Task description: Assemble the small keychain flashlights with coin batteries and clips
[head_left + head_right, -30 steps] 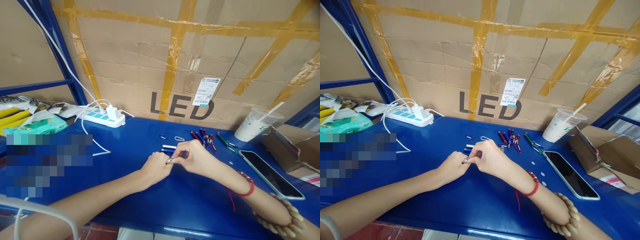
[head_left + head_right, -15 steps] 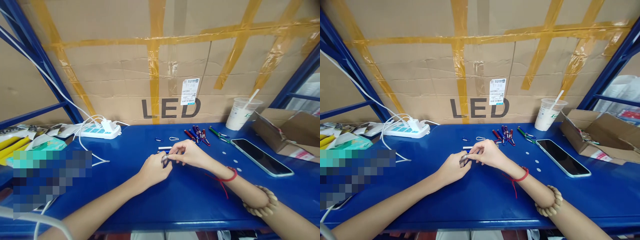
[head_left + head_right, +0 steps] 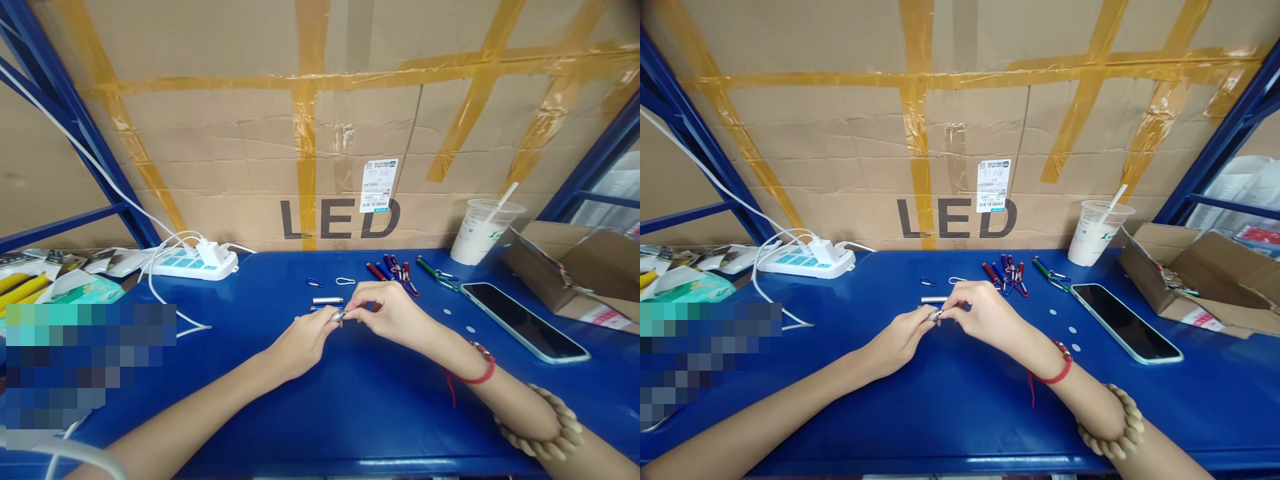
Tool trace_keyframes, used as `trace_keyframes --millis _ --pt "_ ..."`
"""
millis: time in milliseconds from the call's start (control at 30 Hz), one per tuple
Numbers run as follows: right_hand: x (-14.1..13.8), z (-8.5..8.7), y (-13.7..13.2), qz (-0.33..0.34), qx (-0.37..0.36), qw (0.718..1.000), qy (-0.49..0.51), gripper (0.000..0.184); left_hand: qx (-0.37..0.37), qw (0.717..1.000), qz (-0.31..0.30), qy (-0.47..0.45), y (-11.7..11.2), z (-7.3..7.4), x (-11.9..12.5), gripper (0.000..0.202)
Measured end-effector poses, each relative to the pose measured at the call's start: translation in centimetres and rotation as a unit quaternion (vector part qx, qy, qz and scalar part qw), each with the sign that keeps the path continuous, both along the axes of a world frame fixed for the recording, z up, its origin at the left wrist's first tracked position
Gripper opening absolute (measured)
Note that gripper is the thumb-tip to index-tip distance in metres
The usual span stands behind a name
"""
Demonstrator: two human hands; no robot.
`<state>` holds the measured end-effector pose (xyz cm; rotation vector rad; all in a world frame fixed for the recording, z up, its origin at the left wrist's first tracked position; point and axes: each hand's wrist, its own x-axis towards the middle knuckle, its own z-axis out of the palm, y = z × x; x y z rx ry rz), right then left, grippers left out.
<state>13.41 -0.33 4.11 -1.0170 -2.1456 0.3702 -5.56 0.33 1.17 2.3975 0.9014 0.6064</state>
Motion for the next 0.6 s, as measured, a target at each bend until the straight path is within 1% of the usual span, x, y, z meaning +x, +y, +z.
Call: trace_keyframes --millis 100,233,367,467,533,600 --pt "0.1 -0.8 0.0 -0.004 0.002 1.000 -0.015 0.013 0.047 0.998 0.008 0.044 0.1 -0.5 0.0 0.024" --pt "0.1 -1.6 0.3 -0.003 -0.020 1.000 -0.009 0.012 0.103 0.989 0.017 0.101 0.2 -1.0 -0.1 0.023" --pt "-0.2 -2.0 0.4 0.004 -0.065 0.998 0.018 0.013 0.166 0.976 -0.007 0.138 0.4 -1.1 -0.2 0.021" --pt "-0.4 -2.1 0.3 0.000 -0.143 0.989 0.038 0.016 0.225 0.960 -0.034 0.161 0.6 -1.1 -0.4 0.021" --pt "-0.5 -2.1 0.2 -0.004 -0.218 0.974 0.063 0.022 0.260 0.951 -0.042 0.161 0.8 -1.1 -0.6 0.022" --pt "-0.5 -2.1 0.2 -0.010 -0.277 0.956 0.092 0.030 0.289 0.946 -0.040 0.141 1.0 -1.1 -0.6 0.023"
